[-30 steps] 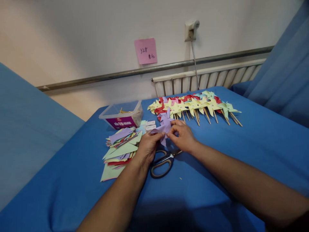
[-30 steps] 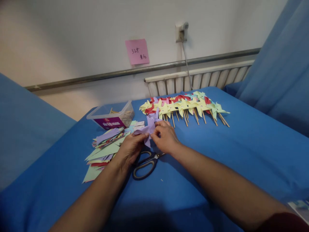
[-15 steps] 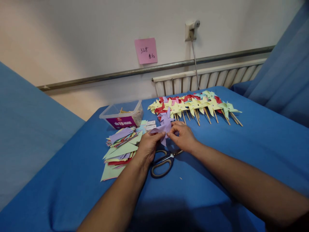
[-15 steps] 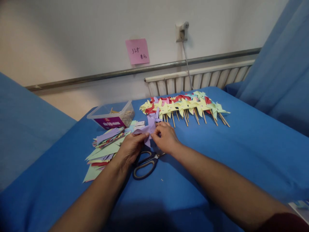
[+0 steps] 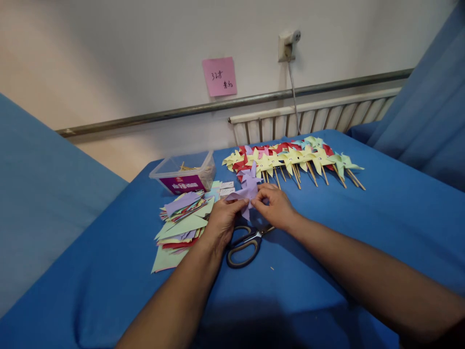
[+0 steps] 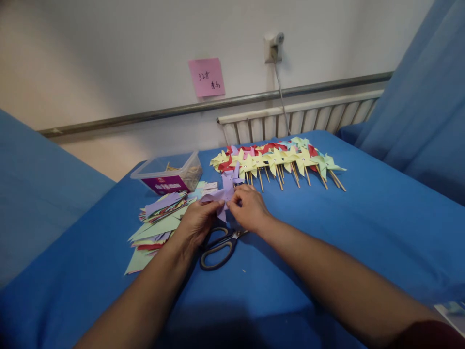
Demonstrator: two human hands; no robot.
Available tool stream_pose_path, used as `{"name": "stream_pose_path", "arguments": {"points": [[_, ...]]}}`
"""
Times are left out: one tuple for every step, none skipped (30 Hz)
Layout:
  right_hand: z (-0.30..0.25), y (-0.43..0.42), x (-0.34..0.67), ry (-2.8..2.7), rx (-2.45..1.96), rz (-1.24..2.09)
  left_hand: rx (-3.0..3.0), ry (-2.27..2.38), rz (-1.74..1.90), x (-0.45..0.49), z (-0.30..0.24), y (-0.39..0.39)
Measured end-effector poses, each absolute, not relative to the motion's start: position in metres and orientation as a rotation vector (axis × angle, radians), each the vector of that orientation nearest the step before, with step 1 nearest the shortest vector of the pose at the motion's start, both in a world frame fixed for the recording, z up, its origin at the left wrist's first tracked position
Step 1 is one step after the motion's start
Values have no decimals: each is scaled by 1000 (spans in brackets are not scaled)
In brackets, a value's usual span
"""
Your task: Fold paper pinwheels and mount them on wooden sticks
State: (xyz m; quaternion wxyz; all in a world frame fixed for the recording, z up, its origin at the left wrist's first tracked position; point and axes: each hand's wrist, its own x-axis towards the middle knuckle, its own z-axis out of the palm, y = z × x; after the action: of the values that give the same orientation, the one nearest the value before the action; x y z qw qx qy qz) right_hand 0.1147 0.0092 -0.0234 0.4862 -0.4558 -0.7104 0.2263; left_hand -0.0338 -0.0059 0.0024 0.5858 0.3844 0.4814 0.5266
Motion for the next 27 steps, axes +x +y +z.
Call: {"name": "stream_pose_path", "arguments": {"points": [[-23,9,115,-1731,-1107,553,896,1117,1227,-34,3,-6],[-23,9,115,-1736,-1106,555,897,1116,1228,-34,3,-6],[-23,9,115,-1741,-1104,558,901,1116,1229,-34,2,-6],[-23,8,115,-1744,-1103,564,907,1117,1229,-34,2,-5],[-22,8,114,-1741,-1103,577,915,1120,1225,-35,1,-4],[-22,8,114,-1725,-1106,602,921,1127,1219,-36,0,-4],[-22,8,114,-1687,-1108,639,925,1137,1209,-37,-1,-3],[-22,8,113,-1626,-1100,693,926,1149,1197,-38,-2,-2],[-22,8,113,-1544,-1081,769,918,1161,1187,-38,-3,-2],[-22,9,112,-1450,-1050,866,906,1169,1178,-39,-3,-2],[-22,10,112,-1354,-1009,972,892,1172,1167,-39,-3,-2],[-21,11,112,-1270,-963,1080,882,1170,1153,-39,-3,-3],[-21,12,112,-1210,-921,1182,876,1164,1135,-38,-2,-4],[-20,13,113,-1177,-892,1270,878,1156,1111,-38,-1,-5],[-19,14,113,-1168,-871,1333,886,1151,1085,-37,0,-6],[-18,14,114,-1178,-856,1372,898,1147,1058,-37,0,-7],[-17,14,115,-1203,-851,1389,911,1138,1034,-37,1,-7],[-16,13,116,-1235,-858,1388,923,1125,1011,-37,1,-7],[-15,13,117,-1268,-875,1373,934,1112,988,-38,1,-8],[-15,13,118,-1301,-898,1352,946,1101,968,-38,0,-7],[-15,13,119,-1329,-925,1331,958,1093,952,-38,-1,-7],[-15,13,119,-1351,-951,1314,969,1097,940,-38,-2,-7],[-16,13,119,-1358,-972,1300,978,1115,939,-38,-3,-7],[-17,13,119,-1350,-987,1286,984,1146,954,-38,-4,-7],[-18,13,118,-1328,-1001,1273,990,1175,982,-36,-5,-7],[-19,13,117,-1293,-1013,1262,998,1195,1018,-35,-6,-7],[-20,13,116,-1249,-1021,1257,1006,1203,1057,-33,-7,-8]]}}
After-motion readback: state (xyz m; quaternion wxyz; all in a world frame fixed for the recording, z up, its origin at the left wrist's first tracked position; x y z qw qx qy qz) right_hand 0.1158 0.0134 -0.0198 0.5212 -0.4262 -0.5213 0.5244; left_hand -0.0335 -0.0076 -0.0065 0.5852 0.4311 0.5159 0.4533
